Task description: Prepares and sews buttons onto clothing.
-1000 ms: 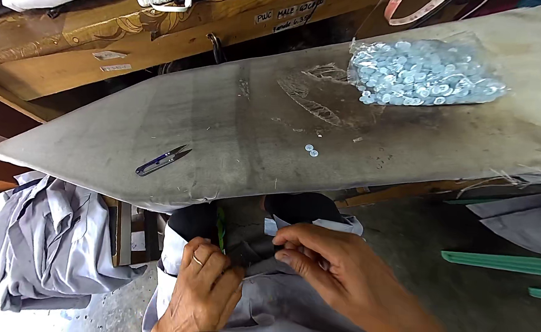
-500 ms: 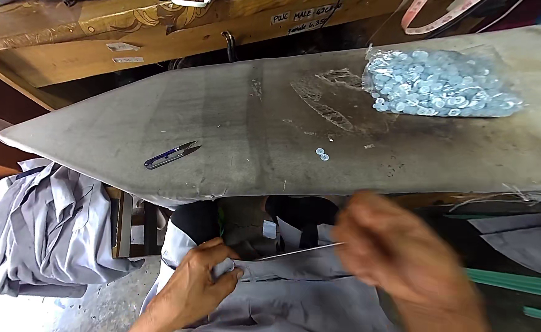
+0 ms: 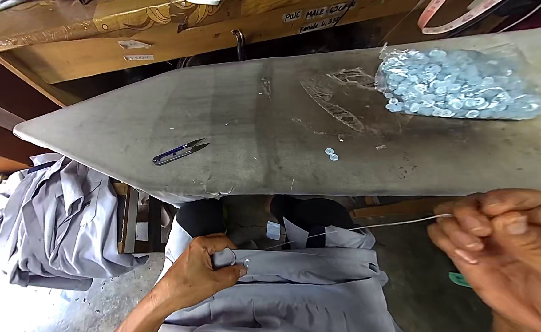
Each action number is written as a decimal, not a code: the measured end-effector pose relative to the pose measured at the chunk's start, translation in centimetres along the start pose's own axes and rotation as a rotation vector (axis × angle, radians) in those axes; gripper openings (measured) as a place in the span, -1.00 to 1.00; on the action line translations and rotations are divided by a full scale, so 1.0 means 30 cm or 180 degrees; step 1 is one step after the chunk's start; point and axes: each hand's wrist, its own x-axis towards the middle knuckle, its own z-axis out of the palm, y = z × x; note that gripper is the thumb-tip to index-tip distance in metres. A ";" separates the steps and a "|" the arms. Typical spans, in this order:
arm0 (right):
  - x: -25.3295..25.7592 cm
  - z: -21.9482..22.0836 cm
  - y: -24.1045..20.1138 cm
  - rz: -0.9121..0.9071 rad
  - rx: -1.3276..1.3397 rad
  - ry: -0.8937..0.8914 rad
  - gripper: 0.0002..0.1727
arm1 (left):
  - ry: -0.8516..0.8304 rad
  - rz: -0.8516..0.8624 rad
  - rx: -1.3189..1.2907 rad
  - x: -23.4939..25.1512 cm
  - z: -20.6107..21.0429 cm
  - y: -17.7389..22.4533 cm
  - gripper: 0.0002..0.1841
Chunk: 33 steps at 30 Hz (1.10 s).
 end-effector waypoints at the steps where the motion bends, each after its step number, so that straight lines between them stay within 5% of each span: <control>1: 0.000 0.032 -0.001 -0.0067 -0.0137 -0.0201 -0.86 | 0.0056 0.0014 0.0014 0.000 0.005 0.001 -0.84; 6: -0.002 0.245 0.037 -0.0102 -0.0697 -0.1076 -0.82 | 0.0394 0.0382 0.0432 -0.013 0.035 0.002 -0.85; 16: 0.008 0.417 0.204 -0.1003 -0.2087 -0.2018 -0.75 | 0.1124 0.2533 0.2516 -0.060 0.078 -0.043 -0.87; 33: -0.010 0.407 0.228 -0.1036 -0.2157 -0.2266 -0.74 | 0.1163 0.2706 0.2460 -0.067 0.073 -0.057 -0.87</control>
